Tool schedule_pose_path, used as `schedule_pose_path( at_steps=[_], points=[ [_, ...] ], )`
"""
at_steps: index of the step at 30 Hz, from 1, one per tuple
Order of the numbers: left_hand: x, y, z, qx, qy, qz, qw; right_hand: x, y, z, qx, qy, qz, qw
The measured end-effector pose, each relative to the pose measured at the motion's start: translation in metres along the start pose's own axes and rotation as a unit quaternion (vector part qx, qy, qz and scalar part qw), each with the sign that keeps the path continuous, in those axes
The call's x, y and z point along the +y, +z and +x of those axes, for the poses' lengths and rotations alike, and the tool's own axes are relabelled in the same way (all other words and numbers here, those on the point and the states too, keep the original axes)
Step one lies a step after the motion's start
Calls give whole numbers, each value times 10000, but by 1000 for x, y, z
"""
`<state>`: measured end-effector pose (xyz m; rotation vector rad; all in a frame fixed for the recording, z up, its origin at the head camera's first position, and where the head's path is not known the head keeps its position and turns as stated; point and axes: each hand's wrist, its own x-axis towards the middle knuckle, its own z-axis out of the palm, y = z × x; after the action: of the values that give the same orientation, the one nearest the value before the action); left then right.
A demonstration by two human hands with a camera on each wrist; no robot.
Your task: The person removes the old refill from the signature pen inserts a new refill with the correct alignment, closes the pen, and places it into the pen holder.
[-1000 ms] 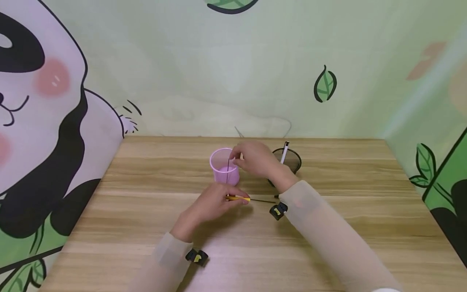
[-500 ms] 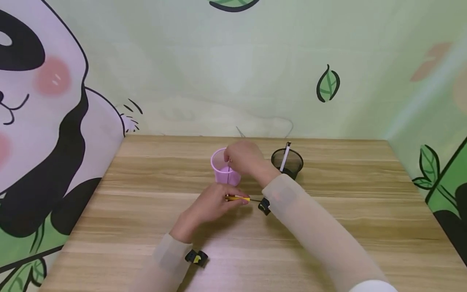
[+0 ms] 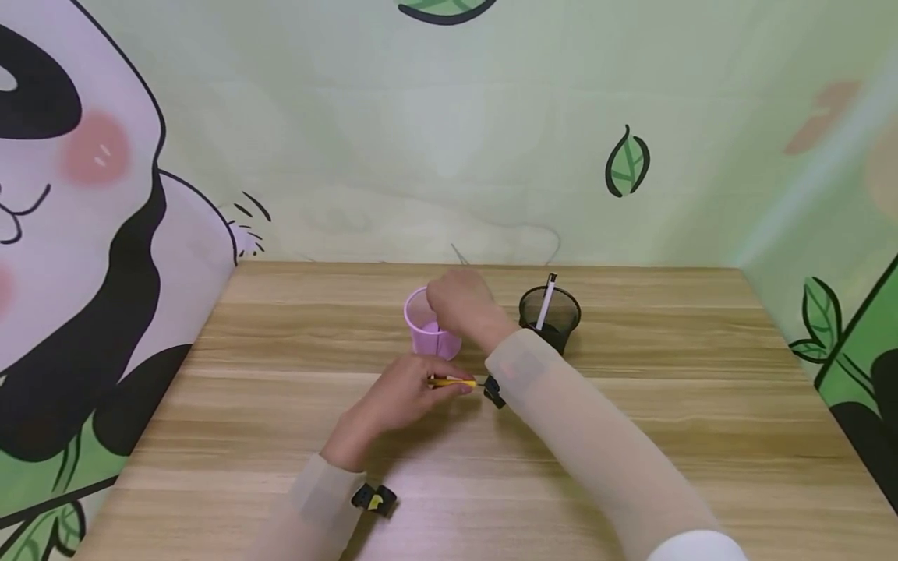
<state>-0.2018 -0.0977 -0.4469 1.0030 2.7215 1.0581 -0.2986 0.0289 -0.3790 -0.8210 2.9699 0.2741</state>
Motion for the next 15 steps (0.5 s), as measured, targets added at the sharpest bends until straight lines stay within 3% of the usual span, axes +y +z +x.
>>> schedule_pose_path(
  at_steps=[15],
  points=[
    [1, -1, -2, 51, -58, -10, 10000, -5, 0, 0, -174, 103, -187, 9996]
  ],
)
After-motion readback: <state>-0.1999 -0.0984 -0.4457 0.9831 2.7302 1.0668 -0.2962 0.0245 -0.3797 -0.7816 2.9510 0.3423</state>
